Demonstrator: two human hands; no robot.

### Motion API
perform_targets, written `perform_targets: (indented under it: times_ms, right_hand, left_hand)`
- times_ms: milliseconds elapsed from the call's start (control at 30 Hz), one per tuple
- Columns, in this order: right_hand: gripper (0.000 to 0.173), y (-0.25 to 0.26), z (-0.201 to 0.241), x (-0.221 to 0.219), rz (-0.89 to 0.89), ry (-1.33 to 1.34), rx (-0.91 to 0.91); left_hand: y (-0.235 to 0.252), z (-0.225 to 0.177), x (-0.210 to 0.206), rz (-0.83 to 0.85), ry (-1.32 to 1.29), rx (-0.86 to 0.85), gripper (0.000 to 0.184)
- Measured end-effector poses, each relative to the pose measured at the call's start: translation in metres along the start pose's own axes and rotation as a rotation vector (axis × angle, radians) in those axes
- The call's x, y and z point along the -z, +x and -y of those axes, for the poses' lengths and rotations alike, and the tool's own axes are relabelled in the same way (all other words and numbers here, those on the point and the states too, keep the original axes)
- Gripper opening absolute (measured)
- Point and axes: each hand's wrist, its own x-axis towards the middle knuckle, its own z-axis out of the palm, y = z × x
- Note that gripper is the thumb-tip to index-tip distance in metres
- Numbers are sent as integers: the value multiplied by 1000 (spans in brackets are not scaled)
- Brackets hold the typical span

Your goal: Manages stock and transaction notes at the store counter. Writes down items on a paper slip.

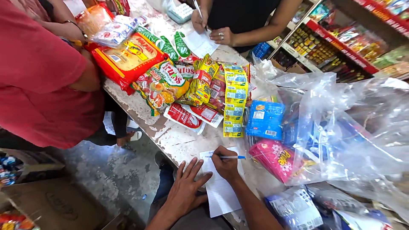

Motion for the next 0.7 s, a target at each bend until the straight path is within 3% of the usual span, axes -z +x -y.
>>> perform_targets:
  times_ms: [433,700]
  right_hand:
    - [14,4,3,20,23,140,-67]
    - [13,-2,-6,20,-5,33,-31]
  left_hand:
    - [-1,1,-1,0,-4,2,63]
    - [-2,1,-1,4,15,-1,61]
